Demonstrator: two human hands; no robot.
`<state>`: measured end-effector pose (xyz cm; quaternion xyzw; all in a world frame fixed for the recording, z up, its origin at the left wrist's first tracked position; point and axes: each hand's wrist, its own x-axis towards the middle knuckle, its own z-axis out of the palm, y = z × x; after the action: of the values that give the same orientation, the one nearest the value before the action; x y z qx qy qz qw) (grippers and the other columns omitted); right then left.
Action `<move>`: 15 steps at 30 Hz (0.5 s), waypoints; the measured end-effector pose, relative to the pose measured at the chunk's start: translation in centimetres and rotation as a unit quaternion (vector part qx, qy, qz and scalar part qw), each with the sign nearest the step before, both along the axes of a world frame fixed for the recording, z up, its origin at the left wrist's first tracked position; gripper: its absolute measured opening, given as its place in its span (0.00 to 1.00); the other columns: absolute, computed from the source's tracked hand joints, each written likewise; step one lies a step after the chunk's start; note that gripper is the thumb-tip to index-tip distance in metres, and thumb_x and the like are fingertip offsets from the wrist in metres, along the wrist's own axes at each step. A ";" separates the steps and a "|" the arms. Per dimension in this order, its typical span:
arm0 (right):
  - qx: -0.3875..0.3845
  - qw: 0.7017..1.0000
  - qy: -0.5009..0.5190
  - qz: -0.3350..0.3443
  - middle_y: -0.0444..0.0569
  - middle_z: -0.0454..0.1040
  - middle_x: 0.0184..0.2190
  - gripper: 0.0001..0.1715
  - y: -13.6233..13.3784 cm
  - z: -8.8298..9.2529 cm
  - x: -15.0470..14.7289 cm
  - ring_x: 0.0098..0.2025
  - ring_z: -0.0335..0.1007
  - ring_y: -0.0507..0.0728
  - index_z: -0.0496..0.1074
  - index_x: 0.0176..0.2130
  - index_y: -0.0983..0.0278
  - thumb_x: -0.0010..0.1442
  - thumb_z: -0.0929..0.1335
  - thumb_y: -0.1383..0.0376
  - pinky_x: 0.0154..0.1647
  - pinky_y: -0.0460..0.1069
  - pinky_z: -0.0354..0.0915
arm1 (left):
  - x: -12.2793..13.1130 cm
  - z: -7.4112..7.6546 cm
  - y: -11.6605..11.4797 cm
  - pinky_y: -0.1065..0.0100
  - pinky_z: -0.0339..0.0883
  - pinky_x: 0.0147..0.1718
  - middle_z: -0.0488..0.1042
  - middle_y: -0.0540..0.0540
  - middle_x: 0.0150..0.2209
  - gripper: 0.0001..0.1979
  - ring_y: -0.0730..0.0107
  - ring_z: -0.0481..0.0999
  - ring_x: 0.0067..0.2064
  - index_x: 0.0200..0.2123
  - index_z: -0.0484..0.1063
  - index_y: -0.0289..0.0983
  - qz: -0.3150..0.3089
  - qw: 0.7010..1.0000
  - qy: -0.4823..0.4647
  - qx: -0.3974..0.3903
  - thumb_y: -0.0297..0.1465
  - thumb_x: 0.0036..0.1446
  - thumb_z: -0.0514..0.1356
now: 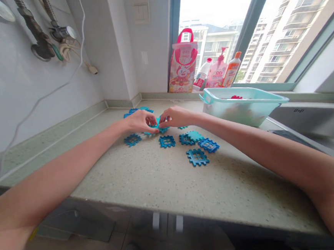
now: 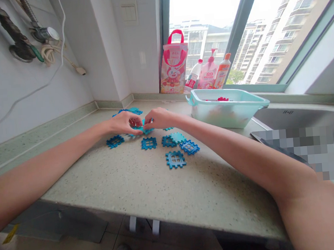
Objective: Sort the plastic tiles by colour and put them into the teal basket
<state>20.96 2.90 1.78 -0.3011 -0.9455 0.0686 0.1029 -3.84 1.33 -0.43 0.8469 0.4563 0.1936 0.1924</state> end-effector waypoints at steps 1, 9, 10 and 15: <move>0.003 1.000 0.016 -0.005 0.50 0.86 0.40 0.20 -0.2 0.2 0.0 0.40 0.77 0.56 0.89 0.48 0.62 0.74 0.70 0.54 0.42 0.50 0.63 | -0.2 0.1 0.2 0.62 0.67 0.38 0.82 0.45 0.35 0.25 0.61 0.78 0.37 0.38 0.82 0.39 -0.003 1.000 -0.019 -0.014 0.51 0.44 0.76; 0.048 0.994 0.088 0.034 0.51 0.87 0.45 0.17 -0.3 0.2 0.3 0.44 0.78 0.57 0.87 0.50 0.64 0.68 0.73 0.58 0.48 0.50 0.64 | -1.5 0.5 0.7 0.61 0.61 0.31 0.75 0.46 0.31 0.28 0.63 0.72 0.32 0.36 0.79 0.38 0.030 0.990 -0.099 -0.097 0.59 0.58 0.65; 0.055 0.994 0.087 0.022 0.51 0.86 0.43 0.15 -0.1 0.1 0.3 0.43 0.78 0.57 0.87 0.48 0.64 0.68 0.72 0.60 0.48 0.50 0.64 | -1.4 0.4 0.6 0.61 0.65 0.33 0.77 0.45 0.32 0.30 0.62 0.74 0.33 0.36 0.78 0.39 0.027 0.986 -0.119 -0.110 0.61 0.59 0.63; 0.036 0.986 0.157 -0.050 0.53 0.86 0.42 0.15 1.6 0.7 1.0 0.42 0.79 0.58 0.86 0.48 0.67 0.66 0.73 0.62 0.46 0.50 0.66 | -1.2 0.1 1.2 0.57 0.75 0.47 0.85 0.37 0.46 0.43 0.56 0.82 0.43 0.42 0.78 0.39 0.016 0.966 -0.195 -0.168 0.74 0.58 0.53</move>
<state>21.94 4.48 2.44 -0.3294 -0.9032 0.0757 0.2645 -5.08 2.51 -0.33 0.7408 0.4497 0.2790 0.4138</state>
